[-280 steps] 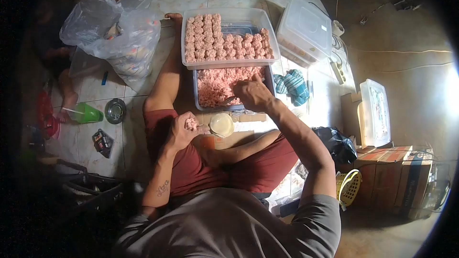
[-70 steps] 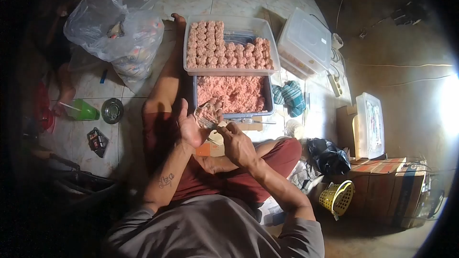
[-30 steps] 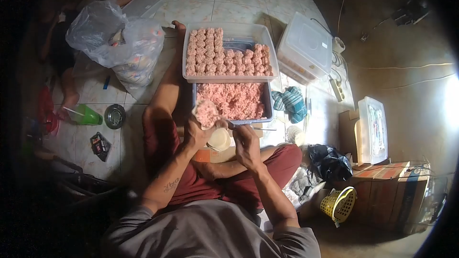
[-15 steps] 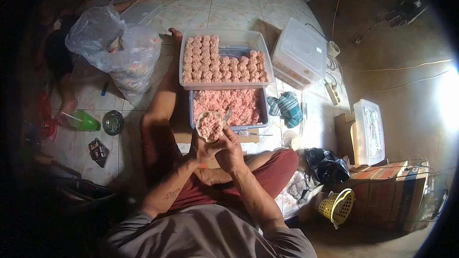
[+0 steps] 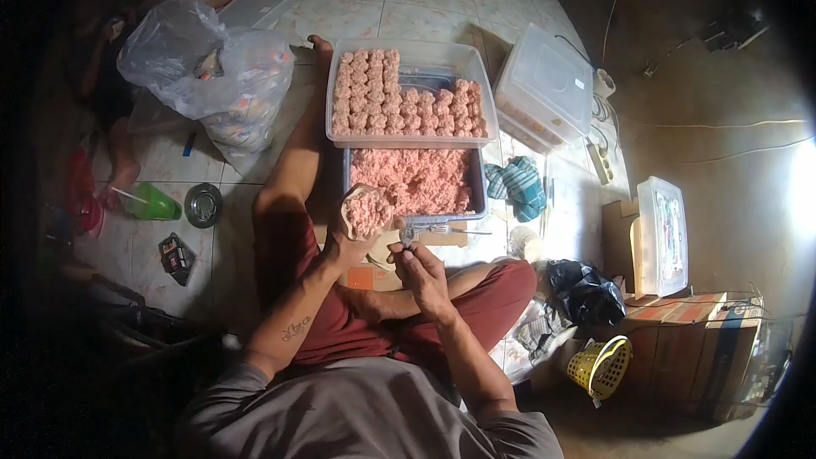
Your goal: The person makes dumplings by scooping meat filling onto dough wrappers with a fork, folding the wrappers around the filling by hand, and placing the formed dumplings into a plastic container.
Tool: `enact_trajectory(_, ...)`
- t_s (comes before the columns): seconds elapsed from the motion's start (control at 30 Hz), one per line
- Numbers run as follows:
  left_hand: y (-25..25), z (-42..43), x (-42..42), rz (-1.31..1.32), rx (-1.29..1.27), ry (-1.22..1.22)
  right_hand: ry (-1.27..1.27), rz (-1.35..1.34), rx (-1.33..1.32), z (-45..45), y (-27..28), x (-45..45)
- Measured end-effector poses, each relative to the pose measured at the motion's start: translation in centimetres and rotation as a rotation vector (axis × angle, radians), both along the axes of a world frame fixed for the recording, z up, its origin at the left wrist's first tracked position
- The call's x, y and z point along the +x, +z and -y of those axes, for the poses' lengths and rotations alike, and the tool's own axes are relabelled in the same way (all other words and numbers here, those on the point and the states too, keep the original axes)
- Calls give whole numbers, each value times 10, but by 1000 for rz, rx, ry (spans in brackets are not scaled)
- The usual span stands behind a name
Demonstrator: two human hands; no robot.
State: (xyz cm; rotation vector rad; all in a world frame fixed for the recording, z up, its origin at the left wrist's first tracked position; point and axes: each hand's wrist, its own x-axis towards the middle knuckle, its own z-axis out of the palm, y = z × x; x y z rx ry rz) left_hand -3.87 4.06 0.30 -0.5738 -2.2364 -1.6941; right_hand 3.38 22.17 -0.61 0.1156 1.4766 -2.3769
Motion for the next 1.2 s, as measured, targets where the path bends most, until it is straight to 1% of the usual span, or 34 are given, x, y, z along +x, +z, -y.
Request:
enact_trajectory(0.03,2,-3,3,300,260,-108,24,-19,9,-2,-3,0)
enact_trajectory(0.07,2,-4,3,301,259,-112,20,-18,9,-3,-5,1)
enact_trajectory(0.13,-1,-4,1,101,125,-168,1,-437,574,2,6,-4)
enact_trajectory(0.17,-6,-2,-1,8,-54,-115,27,-672,911,-7,10,-14)
enact_trajectory(0.2,-7,-2,1,10,-54,-115,37,-707,1087,-14,15,-19)
enact_trajectory(0.27,-10,-1,5,126,23,136,-34,-638,1061,-21,24,-20)
enact_trajectory(0.3,1,2,1,92,18,131,29,-598,1081,-29,26,-18)
enact_trajectory(0.33,5,6,1,94,18,132,31,-597,1081,-29,25,-14)
enact_trajectory(0.4,10,15,3,167,7,-14,104,-227,715,-29,21,-2)
enact_trajectory(0.43,19,10,4,-28,-3,35,146,-107,590,-29,14,3)
enact_trajectory(0.47,15,9,3,-27,-4,34,133,9,367,-25,-1,8)
enact_trajectory(0.5,10,8,3,8,192,-25,149,13,308,-21,-2,13)
enact_trajectory(0.53,5,8,4,26,289,-56,164,16,250,-17,-3,15)
enact_trajectory(0.57,1,8,5,42,387,-87,163,15,249,-12,-4,15)
enact_trajectory(0.63,0,10,7,167,312,-183,130,-106,309,-3,-5,14)
enact_trajectory(0.67,-9,13,3,169,94,-309,128,-105,309,-2,-3,11)
enact_trajectory(0.73,-10,6,7,320,-132,-128,25,-615,861,2,9,0)
enact_trajectory(0.77,-10,4,8,322,-131,-125,76,-672,1047,-11,0,-4)
enact_trajectory(0.8,-7,2,8,274,26,-27,80,-673,1046,-15,6,-4)
enact_trajectory(0.83,-3,2,8,223,182,71,56,-590,993,-16,16,-3)
enact_trajectory(0.87,-2,7,6,227,181,72,33,-503,939,-19,21,0)
enact_trajectory(0.9,-1,15,3,214,183,2,8,-486,769,-28,1,6)
enact_trajectory(0.93,0,19,2,201,184,-68,10,-483,770,-29,0,11)
enact_trajectory(0.97,1,17,4,254,338,-86,62,-249,565,-29,-1,14)
enact_trajectory(1.0,5,15,5,253,337,-86,112,-18,358,-29,-1,15)
enact_trajectory(1.03,9,13,5,163,299,-58,111,-20,356,-26,-2,15)
enact_trajectory(1.07,11,11,5,73,260,-32,110,-15,259,-21,-3,16)
enact_trajectory(1.1,2,12,4,71,259,-35,106,-12,163,-16,-5,16)
enact_trajectory(1.13,-12,13,3,238,386,-97,101,-9,67,-9,-2,15)
enact_trajectory(1.17,-26,14,3,407,513,-161,38,14,75,-6,3,14)
enact_trajectory(1.2,-22,16,4,405,513,-170,30,11,77,-6,6,9)
